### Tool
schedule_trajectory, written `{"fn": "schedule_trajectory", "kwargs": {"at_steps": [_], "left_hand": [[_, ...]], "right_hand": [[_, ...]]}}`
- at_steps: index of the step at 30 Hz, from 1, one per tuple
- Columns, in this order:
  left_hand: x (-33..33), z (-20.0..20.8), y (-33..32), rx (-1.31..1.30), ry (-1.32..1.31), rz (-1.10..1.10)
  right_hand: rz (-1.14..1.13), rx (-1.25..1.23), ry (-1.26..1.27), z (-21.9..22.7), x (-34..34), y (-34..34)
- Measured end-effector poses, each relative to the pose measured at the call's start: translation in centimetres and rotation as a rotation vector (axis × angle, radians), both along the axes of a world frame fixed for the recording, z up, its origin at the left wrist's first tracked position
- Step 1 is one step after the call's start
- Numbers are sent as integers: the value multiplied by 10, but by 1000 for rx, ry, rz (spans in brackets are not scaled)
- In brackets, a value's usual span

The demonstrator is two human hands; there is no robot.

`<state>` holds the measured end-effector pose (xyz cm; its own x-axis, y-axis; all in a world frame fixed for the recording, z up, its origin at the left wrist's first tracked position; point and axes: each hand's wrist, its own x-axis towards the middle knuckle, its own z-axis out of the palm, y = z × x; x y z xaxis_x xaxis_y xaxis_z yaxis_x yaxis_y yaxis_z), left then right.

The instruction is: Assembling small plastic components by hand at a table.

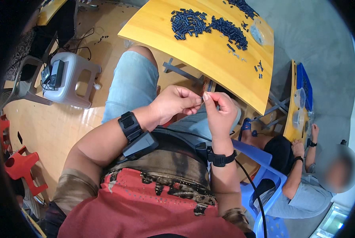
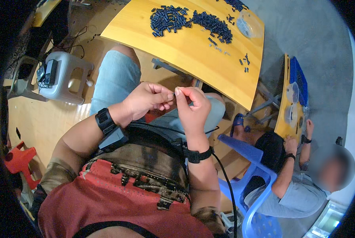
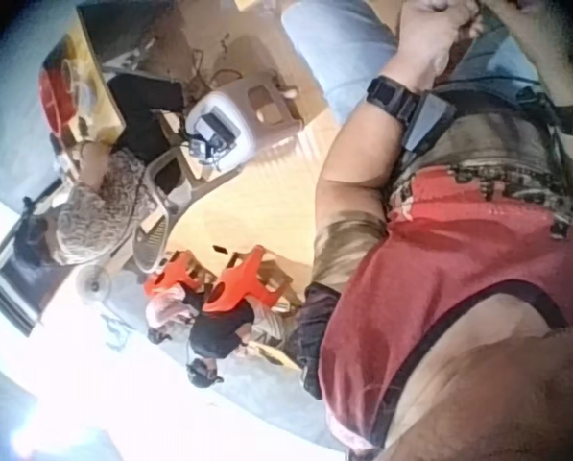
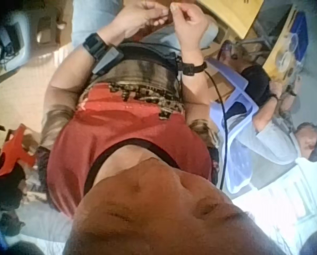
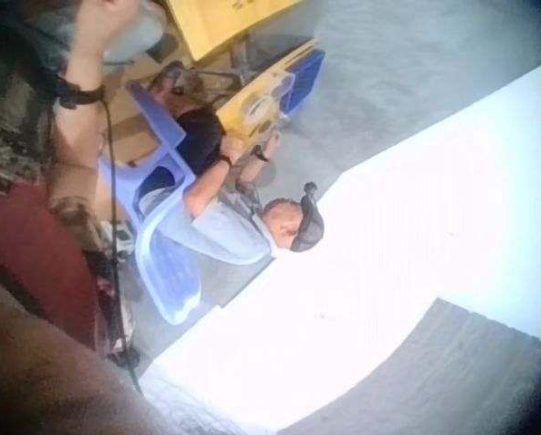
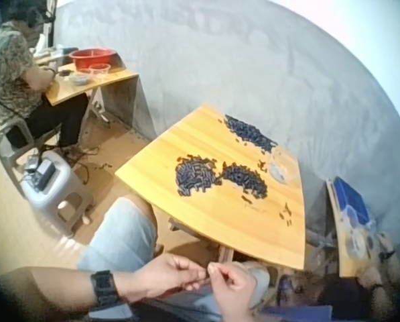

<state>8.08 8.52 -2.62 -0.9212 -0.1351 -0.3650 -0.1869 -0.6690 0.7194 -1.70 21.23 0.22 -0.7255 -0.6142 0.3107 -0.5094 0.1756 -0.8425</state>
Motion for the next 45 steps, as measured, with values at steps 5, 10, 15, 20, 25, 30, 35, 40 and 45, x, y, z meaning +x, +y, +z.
{"fn": "schedule_trajectory", "kwargs": {"at_steps": [5, 10, 15, 20, 25, 30, 35, 40, 45], "left_hand": [[1, 1, -1, -36, -2, -7], [1, 3, -2, -55, -4, 8], [2, 0, -3, -39, 47, 14], [1, -1, -5, 0, 2, 36], [-2, -6, -5, 3, -40, 7], [-2, -6, -3, 95, -104, -23], [-4, -10, -1, 147, -113, -44], [-6, -10, 0, 103, -139, -6], [-7, -14, 2, 135, -139, 35]], "right_hand": [[17, -1, 26, 0, 0, 0], [31, 34, 61, -1, 3, -2], [140, 22, 140, 0, -6, 2], [264, 119, 250, 10, -1, 0], [190, 172, 263, -4, -2, 4], [204, 163, 298, -6, -7, 7], [221, 169, 360, -6, -11, 9], [264, 140, 413, -8, -13, 6], [267, 159, 414, -9, -12, 4]]}}
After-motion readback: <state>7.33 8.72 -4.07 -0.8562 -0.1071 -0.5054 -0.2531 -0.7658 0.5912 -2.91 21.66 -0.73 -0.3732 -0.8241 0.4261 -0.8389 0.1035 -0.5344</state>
